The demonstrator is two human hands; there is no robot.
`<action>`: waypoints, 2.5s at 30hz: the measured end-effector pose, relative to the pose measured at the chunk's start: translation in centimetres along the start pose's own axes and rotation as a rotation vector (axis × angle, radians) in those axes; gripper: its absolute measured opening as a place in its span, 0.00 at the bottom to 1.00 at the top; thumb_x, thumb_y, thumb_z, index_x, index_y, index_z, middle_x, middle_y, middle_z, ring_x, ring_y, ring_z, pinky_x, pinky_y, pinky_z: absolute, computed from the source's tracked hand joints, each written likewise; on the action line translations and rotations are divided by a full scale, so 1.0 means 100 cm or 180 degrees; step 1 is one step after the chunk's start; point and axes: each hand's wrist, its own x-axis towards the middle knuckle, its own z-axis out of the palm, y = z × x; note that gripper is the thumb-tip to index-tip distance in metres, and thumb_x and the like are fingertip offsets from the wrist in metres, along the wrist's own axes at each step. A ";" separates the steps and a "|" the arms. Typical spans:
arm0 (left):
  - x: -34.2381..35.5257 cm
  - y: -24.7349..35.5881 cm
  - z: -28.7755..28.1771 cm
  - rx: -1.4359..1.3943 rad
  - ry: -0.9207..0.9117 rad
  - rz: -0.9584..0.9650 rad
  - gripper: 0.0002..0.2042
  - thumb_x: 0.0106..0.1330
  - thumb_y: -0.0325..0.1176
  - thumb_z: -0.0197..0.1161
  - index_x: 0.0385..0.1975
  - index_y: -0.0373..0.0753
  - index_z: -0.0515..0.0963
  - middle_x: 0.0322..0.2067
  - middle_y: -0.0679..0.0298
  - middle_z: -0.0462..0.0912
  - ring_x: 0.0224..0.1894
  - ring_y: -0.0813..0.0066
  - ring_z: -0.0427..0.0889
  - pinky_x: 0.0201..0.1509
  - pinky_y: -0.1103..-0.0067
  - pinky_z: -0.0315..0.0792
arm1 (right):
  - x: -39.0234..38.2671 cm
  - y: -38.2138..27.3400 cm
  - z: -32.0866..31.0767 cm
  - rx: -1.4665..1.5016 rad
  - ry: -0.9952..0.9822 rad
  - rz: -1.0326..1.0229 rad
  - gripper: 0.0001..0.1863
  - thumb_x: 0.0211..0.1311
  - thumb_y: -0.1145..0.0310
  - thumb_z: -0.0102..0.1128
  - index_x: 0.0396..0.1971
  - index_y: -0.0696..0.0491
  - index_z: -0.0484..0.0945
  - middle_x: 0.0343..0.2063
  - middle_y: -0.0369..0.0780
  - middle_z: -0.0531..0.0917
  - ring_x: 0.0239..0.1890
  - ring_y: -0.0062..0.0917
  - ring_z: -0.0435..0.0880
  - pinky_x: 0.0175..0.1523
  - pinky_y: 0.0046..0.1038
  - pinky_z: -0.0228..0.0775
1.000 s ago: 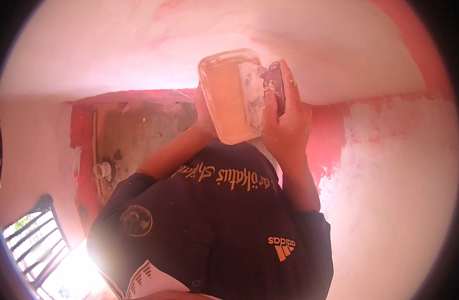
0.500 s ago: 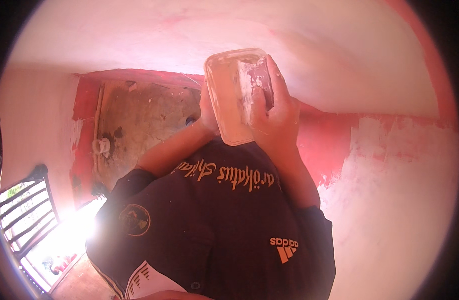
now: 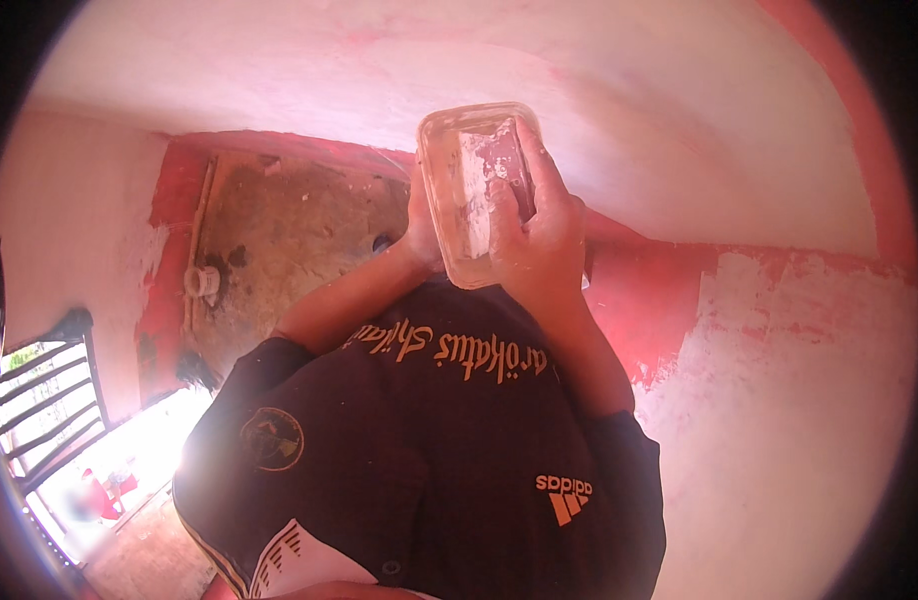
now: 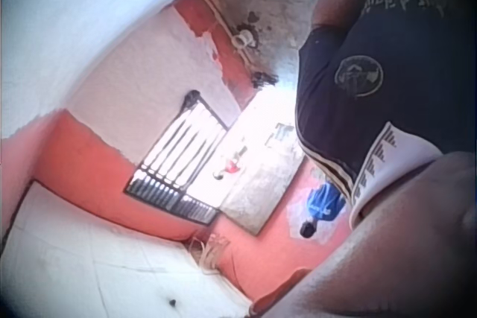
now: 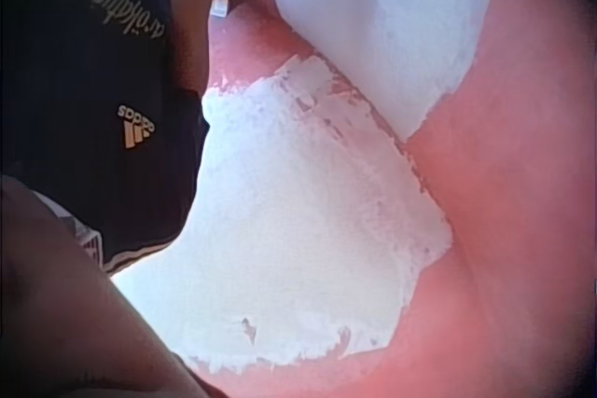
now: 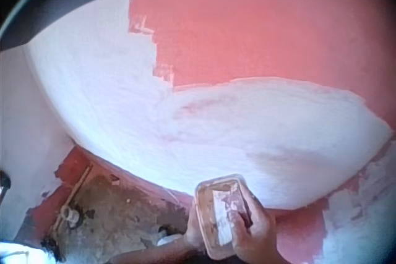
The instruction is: The person applies plaster to the corner and upper section of a room using a putty knife, repeatedly taking plaster from a plastic container.
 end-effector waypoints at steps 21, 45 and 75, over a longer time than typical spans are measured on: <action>-0.019 0.022 0.008 -0.0019 0.0432 0.0259 0.38 0.69 0.69 0.35 0.66 0.44 0.65 0.59 0.61 0.74 0.60 0.62 0.75 0.66 0.63 0.69 | 0.014 -0.009 -0.028 0.1290 0.0326 0.0984 0.28 0.65 0.83 0.51 0.67 0.63 0.62 0.44 0.46 0.83 0.44 0.22 0.82 0.50 0.22 0.76; -0.010 0.027 0.028 -0.0272 0.0035 0.0247 0.33 0.73 0.60 0.37 0.68 0.42 0.63 0.63 0.58 0.70 0.64 0.60 0.71 0.65 0.56 0.69 | -0.006 -0.011 -0.031 0.2077 0.0778 0.0317 0.22 0.69 0.79 0.52 0.62 0.60 0.64 0.46 0.43 0.81 0.46 0.22 0.80 0.52 0.27 0.74; -0.050 0.062 0.108 0.0499 -0.0670 -0.0153 0.27 0.72 0.59 0.40 0.58 0.46 0.71 0.53 0.63 0.77 0.54 0.58 0.79 0.56 0.57 0.76 | -0.059 -0.118 -0.001 0.1234 0.1767 -0.0299 0.22 0.70 0.76 0.53 0.62 0.56 0.63 0.46 0.43 0.81 0.46 0.21 0.81 0.50 0.24 0.75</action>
